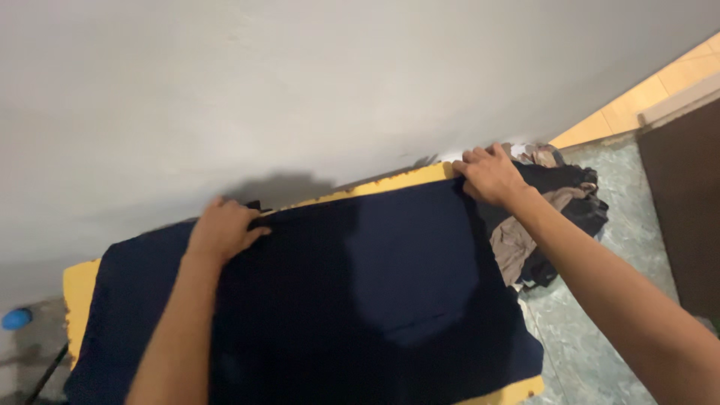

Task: The person folds a yellow t-shirt and a dark blue t-shirt on a yellow foam mat by aligning the edges, smoothing the fabric, and layering them into rectangles.

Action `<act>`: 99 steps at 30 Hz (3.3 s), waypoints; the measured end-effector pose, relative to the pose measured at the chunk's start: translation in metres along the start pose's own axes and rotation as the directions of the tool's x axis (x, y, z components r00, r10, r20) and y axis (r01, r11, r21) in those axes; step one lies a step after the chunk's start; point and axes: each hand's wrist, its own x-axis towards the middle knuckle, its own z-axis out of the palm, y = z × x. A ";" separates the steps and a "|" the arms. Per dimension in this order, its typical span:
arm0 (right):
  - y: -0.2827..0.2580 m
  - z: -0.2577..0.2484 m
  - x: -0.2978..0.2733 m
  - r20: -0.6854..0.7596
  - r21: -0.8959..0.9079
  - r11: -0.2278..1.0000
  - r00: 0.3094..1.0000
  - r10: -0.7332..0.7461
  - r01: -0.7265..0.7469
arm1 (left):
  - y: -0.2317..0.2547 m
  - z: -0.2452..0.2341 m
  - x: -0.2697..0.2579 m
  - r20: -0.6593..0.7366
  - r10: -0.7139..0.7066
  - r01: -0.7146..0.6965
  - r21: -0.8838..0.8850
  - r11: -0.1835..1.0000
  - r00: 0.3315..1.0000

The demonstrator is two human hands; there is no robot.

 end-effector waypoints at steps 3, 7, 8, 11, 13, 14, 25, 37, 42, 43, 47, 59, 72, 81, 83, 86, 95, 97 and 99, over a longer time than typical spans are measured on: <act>0.003 -0.021 -0.020 -0.035 -0.056 0.998 0.999 -0.038 0.036 | -0.006 -0.010 -0.021 -0.225 0.177 -0.147 0.145 0.978 0.958; 0.016 -0.028 -0.079 -0.237 -0.102 0.994 0.969 -0.065 0.042 | -0.010 0.002 -0.080 -0.206 0.230 -0.201 0.150 0.968 0.951; 0.018 -0.023 -0.099 -0.278 -0.071 0.997 0.959 -0.048 0.029 | -0.006 0.012 -0.098 -0.182 0.278 -0.251 0.157 0.955 0.943; 0.006 0.009 -0.165 -0.178 -0.046 0.999 0.984 0.017 -0.026 | 0.020 0.049 -0.146 -0.149 0.373 -0.356 0.129 0.925 0.916; -0.013 0.036 -0.198 -0.136 0.035 0.999 0.990 0.031 -0.026 | 0.043 0.067 -0.171 -0.146 0.396 -0.379 0.131 0.916 0.907; -0.024 0.050 -0.209 -0.138 0.033 0.999 0.990 0.036 -0.031 | 0.056 0.071 -0.177 -0.082 0.428 -0.422 0.079 0.903 0.900; -0.125 -0.015 -0.185 -0.277 0.421 0.878 0.889 0.364 -0.228 | 0.144 0.043 -0.142 -0.347 0.049 -0.190 -0.385 0.903 0.937; -0.161 0.054 -0.154 -0.184 0.450 0.856 0.912 0.367 -0.253 | 0.202 0.087 -0.091 -0.498 -0.148 -0.039 -0.345 0.938 0.854; -0.119 0.094 -0.164 0.161 0.683 0.433 0.699 0.697 -0.589 | 0.202 0.085 -0.087 -0.516 -0.160 -0.036 -0.348 0.937 0.841; -0.120 0.094 -0.166 0.157 0.687 0.438 0.707 0.689 -0.580 | 0.203 0.084 -0.089 -0.541 -0.160 -0.046 -0.348 0.936 0.826; -0.165 0.042 -0.142 -0.370 0.558 0.749 0.700 0.610 -0.358 | 0.193 0.068 -0.097 -0.564 -0.143 -0.158 -0.451 0.878 0.813; -0.385 -0.057 0.043 0.205 0.883 0.407 0.972 0.114 -0.234 | -0.045 0.114 -0.219 -0.473 -0.828 0.195 -0.819 0.539 0.302; -0.371 -0.236 -0.011 -0.235 0.944 0.249 0.971 0.053 0.215 | -0.195 0.227 -0.217 -0.013 -0.496 -0.044 -0.998 -0.050 0.868; -0.475 -0.248 -0.121 0.287 0.924 0.381 0.601 -0.746 0.032 | -0.181 0.226 -0.215 -0.145 -0.859 0.125 -0.964 0.234 0.490; -0.488 -0.222 -0.116 0.163 0.955 0.289 0.692 -0.703 0.068 | -0.154 0.193 -0.230 -0.335 -0.930 0.227 -0.904 0.362 0.151; -0.492 -0.171 -0.094 -0.015 0.915 0.375 0.943 -0.332 0.147 | -0.084 0.147 -0.254 -0.548 -0.814 0.229 -0.782 0.580 0.190; -0.450 -0.039 -0.055 -0.159 0.363 0.916 0.980 -0.118 0.170 | -0.042 0.182 -0.244 -0.473 -0.641 0.410 -0.505 0.759 0.604; -0.423 -0.023 -0.065 -0.197 0.377 0.919 0.979 -0.044 0.117 | -0.063 0.194 -0.238 -0.437 -0.699 0.478 -0.517 0.710 0.566; -0.398 -0.017 -0.078 -0.131 0.461 0.886 0.985 0.111 -0.039 | -0.071 0.194 -0.238 -0.462 -0.668 0.434 -0.518 0.737 0.583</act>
